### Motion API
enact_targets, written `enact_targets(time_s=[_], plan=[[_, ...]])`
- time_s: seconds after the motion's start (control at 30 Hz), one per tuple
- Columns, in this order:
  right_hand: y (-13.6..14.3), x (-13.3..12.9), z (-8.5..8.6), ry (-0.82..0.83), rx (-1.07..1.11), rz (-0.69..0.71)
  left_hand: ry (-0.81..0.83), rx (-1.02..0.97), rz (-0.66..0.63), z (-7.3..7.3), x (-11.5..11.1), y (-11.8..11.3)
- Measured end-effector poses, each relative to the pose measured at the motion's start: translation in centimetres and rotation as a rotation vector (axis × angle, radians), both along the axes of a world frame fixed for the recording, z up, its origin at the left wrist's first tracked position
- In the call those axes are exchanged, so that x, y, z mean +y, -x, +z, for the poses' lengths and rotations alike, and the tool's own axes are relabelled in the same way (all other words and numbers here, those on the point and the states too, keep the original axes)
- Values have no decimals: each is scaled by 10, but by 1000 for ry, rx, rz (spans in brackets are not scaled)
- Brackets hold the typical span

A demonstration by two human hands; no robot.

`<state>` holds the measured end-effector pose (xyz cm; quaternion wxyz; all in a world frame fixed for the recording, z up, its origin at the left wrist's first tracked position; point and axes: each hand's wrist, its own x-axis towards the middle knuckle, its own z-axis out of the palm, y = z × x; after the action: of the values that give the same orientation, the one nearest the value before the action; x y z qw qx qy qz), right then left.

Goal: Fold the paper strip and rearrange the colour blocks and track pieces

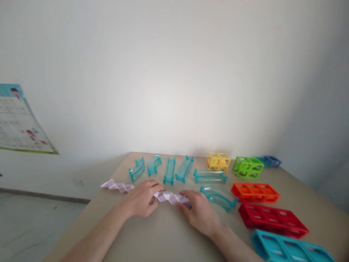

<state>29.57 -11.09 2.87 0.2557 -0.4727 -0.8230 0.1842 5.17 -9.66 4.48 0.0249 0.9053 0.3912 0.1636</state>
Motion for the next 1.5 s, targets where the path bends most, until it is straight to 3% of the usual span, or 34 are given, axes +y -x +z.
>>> enact_targets(time_s=[0.27, 0.47, 0.8, 1.07, 1.5], plan=[[8, -6, 0, 90, 165, 16, -21, 9, -33, -15, -1, -29], [6, -7, 2, 95, 267, 30, -80, -44, -26, -17, 2, -24], [1, -9, -3, 69, 315, 164, -179, -27, -10, -11, 2, -17], [4, -6, 0, 168, 292, 85, -76, -39, 11, -10, 0, -20], [6, 0, -8, 181, 215, -30, 85, -83, 21, -13, -3, -26]])
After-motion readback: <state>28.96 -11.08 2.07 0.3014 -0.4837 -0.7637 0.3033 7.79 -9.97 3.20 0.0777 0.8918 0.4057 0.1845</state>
